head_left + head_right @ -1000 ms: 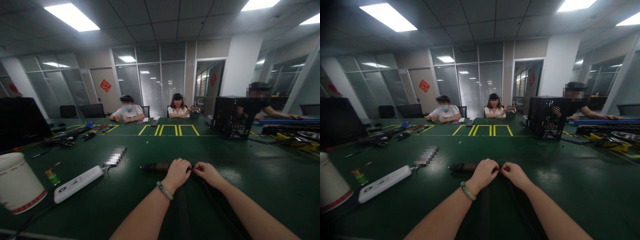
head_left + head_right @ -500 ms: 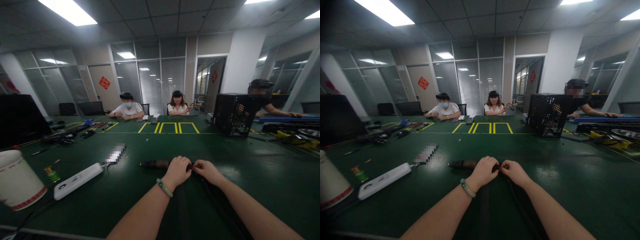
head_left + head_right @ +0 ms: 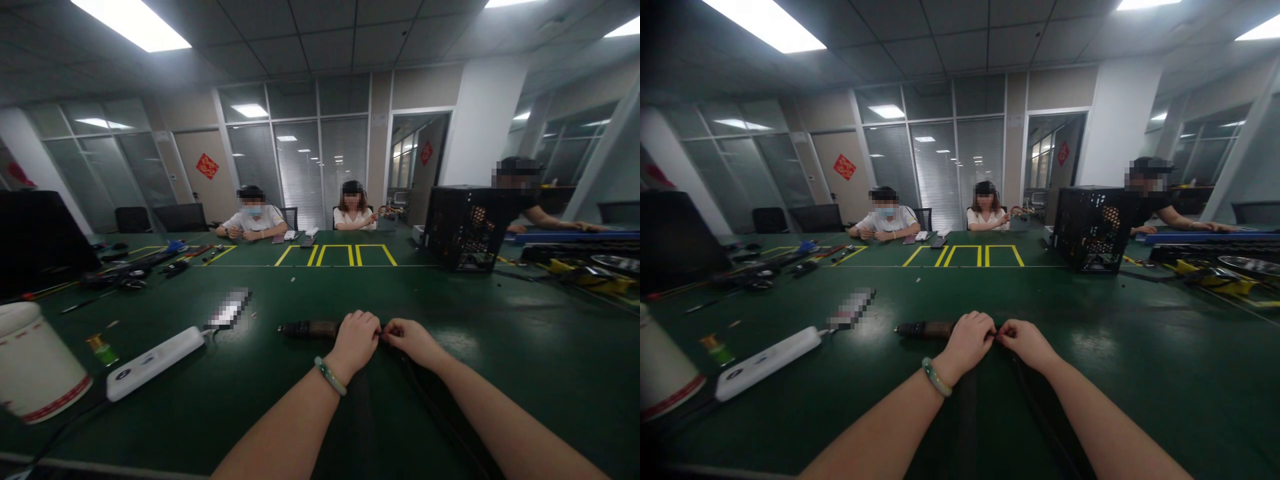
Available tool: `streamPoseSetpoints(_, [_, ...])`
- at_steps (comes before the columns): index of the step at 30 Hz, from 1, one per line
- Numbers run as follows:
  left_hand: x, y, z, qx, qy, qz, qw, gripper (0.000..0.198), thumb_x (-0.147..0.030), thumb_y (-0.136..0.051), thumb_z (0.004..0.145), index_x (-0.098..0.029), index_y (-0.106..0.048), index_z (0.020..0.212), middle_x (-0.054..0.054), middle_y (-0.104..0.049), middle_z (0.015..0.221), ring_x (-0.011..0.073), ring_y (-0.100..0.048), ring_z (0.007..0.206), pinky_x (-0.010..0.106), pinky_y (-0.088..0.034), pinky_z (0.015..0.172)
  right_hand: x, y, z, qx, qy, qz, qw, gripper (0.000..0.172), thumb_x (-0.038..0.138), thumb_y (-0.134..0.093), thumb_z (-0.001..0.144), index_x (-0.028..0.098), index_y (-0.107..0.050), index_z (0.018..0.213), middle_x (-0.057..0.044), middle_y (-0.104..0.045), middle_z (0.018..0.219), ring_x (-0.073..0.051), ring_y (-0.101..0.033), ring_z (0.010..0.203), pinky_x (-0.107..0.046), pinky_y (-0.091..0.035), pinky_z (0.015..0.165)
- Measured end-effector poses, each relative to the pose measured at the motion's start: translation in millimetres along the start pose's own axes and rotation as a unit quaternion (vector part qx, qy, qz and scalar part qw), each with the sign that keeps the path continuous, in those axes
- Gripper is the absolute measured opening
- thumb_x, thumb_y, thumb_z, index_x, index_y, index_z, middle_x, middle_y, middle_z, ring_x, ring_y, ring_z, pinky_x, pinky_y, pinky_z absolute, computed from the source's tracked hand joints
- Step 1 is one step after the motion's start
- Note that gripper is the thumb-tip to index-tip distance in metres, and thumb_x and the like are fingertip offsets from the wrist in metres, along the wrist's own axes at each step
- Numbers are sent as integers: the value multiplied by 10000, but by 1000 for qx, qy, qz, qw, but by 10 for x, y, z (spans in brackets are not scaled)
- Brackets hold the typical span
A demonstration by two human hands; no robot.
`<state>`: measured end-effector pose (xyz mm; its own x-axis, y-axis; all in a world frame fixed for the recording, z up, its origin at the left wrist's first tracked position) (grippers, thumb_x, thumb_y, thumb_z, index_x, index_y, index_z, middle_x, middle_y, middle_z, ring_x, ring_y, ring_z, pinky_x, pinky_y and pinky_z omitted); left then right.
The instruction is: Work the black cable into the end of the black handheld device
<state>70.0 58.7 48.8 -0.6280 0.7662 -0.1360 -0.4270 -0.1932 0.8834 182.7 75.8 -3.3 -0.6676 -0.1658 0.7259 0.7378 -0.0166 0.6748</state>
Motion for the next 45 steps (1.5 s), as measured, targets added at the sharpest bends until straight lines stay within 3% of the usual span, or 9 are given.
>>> streamPoseSetpoints(10, [45,31,-21,-11,6,-24,1000,138,-200,-611,811,-207,-548,933,12,-574,953,194,-489,942,326,-389,819,27,9,-11,4,7,-8,1000,192,342,-578,808,181,-681,808,-7,-680,703,-153,-588,634,-225,-381,550])
streamPoseSetpoints(19, [8,52,-30,-4,-19,-23,1000,58,-209,-565,854,-193,-562,910,18,-589,945,185,-504,939,323,-394,828,-1,19,2,7,-4,-6,1000,206,348,-576,811,174,-686,835,-14,-690,698,-160,-605,634,-235,-386,550])
streamPoseSetpoints(45, [-2,56,-29,0,-19,-19,1000,84,-181,-552,852,-200,-559,933,17,-584,971,183,-506,946,323,-397,822,-19,11,-2,8,-10,-1,1000,236,381,-568,824,180,-691,836,-13,-690,681,-160,-608,626,-234,-392,568])
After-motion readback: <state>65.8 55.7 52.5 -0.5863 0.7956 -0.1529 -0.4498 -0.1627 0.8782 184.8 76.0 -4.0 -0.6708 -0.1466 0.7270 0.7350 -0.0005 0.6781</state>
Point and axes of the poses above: each hand's wrist, its own z-axis towards the middle knuckle, its own y-axis out of the back of the hand, x = y × z, the point moved 10 cm from there along z, towards the middle knuckle
